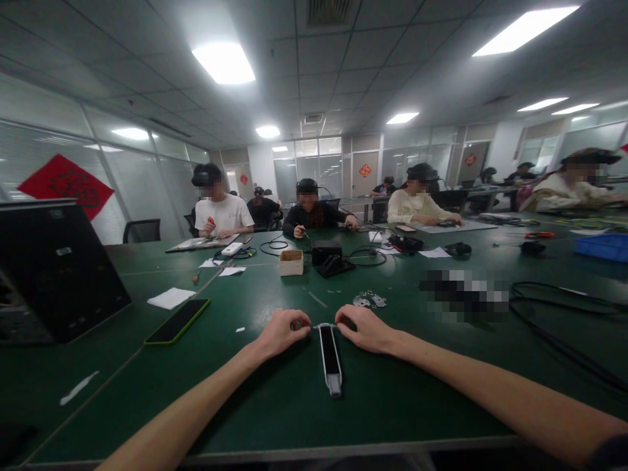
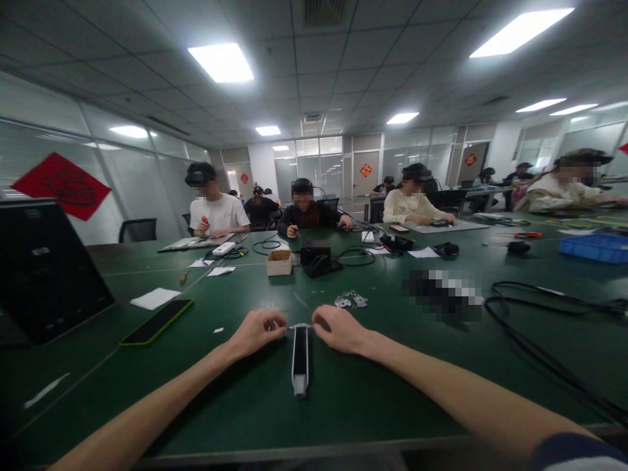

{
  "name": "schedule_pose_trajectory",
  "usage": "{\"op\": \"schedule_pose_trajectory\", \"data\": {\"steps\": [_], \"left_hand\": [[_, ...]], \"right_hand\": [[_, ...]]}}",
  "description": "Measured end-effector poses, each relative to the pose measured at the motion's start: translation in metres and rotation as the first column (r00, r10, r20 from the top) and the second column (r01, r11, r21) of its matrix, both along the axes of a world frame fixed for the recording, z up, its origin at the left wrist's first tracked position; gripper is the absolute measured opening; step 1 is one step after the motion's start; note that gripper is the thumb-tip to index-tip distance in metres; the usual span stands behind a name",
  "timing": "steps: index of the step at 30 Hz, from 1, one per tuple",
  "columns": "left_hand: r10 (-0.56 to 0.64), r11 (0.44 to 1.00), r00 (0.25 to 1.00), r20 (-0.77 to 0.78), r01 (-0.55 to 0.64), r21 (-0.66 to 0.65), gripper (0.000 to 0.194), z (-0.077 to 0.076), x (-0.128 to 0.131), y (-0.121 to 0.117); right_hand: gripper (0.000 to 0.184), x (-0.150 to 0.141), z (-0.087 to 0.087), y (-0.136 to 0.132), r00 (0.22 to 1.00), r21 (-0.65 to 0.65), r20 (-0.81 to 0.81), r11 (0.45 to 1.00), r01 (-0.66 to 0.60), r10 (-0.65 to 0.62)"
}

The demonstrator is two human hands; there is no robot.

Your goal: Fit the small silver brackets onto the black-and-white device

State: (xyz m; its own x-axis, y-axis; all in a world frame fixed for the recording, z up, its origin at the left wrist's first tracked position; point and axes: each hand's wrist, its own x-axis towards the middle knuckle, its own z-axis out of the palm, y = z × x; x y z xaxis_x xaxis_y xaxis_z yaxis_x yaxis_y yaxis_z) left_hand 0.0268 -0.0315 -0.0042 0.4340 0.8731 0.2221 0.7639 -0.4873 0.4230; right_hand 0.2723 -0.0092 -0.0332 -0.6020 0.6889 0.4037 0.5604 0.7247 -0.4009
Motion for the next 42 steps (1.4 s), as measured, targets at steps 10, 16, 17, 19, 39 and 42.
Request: {"op": "schedule_pose_trajectory", "data": {"steps": [10,16,17,19,39,42], "left_hand": [[-0.042,0.998,0.996,0.079,0.046,-0.052,0.02,-0.005,0.003,0.0],[-0.056,0.996,0.996,0.07,0.06,-0.06,0.021,-0.004,0.007,-0.003],[-0.048,0.997,0.997,0.065,0.052,-0.061,0.021,-0.004,0.008,-0.004],[-0.038,0.997,0.998,0.058,0.042,-0.062,0.022,-0.004,0.01,-0.004],[0.009,0.999,0.997,0.077,-0.005,-0.054,0.024,-0.009,0.013,0.001],[-0.006,0.998,0.997,0.082,0.011,-0.059,0.026,-0.009,0.012,0.001]], "right_hand": [[0.012,-0.009,-0.001,-0.003,0.999,-0.048,-0.008,0.998,0.035,-0.035],[0.013,-0.009,-0.003,-0.001,0.999,-0.068,-0.038,0.997,0.019,-0.021],[0.013,-0.009,-0.004,-0.001,0.999,-0.069,-0.04,0.997,0.017,-0.02],[0.013,-0.009,-0.004,0.0,0.999,-0.068,-0.041,0.998,0.017,-0.02],[0.012,-0.01,0.0,-0.003,0.999,0.001,0.006,0.999,0.046,-0.046],[0.012,-0.01,0.003,-0.004,0.999,-0.016,0.018,0.999,0.05,-0.05]]}}
